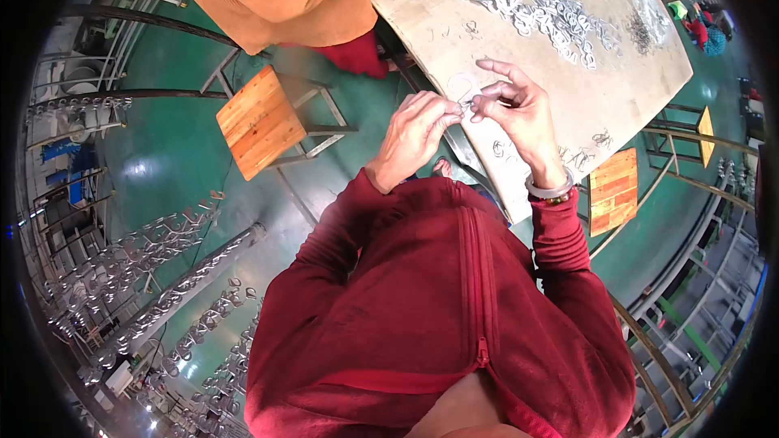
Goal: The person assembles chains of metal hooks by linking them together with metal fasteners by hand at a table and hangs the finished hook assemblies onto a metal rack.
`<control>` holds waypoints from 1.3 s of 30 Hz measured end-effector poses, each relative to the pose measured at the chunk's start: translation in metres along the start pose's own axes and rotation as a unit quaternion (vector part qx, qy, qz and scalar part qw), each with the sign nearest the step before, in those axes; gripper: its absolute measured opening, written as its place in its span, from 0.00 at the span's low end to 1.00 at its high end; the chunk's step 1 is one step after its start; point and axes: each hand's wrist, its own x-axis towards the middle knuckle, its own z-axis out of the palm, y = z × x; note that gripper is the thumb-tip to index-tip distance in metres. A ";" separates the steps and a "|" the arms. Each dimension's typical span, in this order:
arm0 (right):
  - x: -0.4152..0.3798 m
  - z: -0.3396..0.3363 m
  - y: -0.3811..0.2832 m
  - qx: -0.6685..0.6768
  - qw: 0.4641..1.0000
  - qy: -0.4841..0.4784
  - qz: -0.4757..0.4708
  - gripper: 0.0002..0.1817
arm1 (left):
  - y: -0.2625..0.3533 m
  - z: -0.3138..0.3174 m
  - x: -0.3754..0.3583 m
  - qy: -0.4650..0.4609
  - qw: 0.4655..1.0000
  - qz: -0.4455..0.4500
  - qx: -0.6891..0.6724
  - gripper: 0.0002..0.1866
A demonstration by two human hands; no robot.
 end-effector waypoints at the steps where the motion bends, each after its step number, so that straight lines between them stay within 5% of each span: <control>1: -0.002 0.003 0.004 0.005 1.000 0.024 -0.006 0.22 | 0.000 0.000 -0.002 0.011 1.000 -0.016 -0.009 0.03; 4: -0.008 0.021 0.011 0.042 0.994 0.100 -0.031 0.09 | -0.006 -0.001 -0.011 0.026 0.998 -0.050 -0.023 0.03; 7: -0.013 0.031 0.015 0.050 0.993 0.103 -0.029 0.07 | -0.016 0.000 -0.018 0.070 0.989 -0.029 -0.130 0.06; 8: -0.016 0.031 0.014 0.032 0.992 0.113 0.040 0.07 | -0.017 -0.001 -0.022 0.111 0.979 -0.081 -0.148 0.10; 11: -0.017 0.038 0.011 0.038 0.994 0.104 0.005 0.08 | -0.062 -0.014 0.007 0.136 0.974 -0.149 -0.098 0.10; 17: -0.004 0.048 0.010 -0.005 0.997 0.075 0.022 0.10 | -0.271 0.035 0.080 -0.072 0.976 0.107 0.177 0.13; 21: 0.010 0.052 0.020 -0.040 0.996 0.069 0.042 0.10 | -0.288 0.039 0.119 -0.349 0.876 0.187 0.275 0.11; 24: 0.020 0.055 0.020 -0.043 0.996 0.063 0.051 0.11 | -0.288 0.041 0.110 -0.295 0.892 0.201 0.278 0.08; 29: 0.034 0.055 0.017 -0.032 0.997 0.066 0.018 0.13 | -0.261 0.028 0.092 -0.134 0.965 0.024 0.224 0.09; 35: 0.048 0.049 0.017 0.009 0.998 0.048 -0.041 0.09 | -0.121 -0.042 0.083 0.074 0.989 -0.124 -0.026 0.09; 39: 0.057 0.054 0.011 0.036 0.995 0.029 -0.087 0.08 | -0.026 -0.081 0.063 0.142 0.970 -0.119 -0.155 0.08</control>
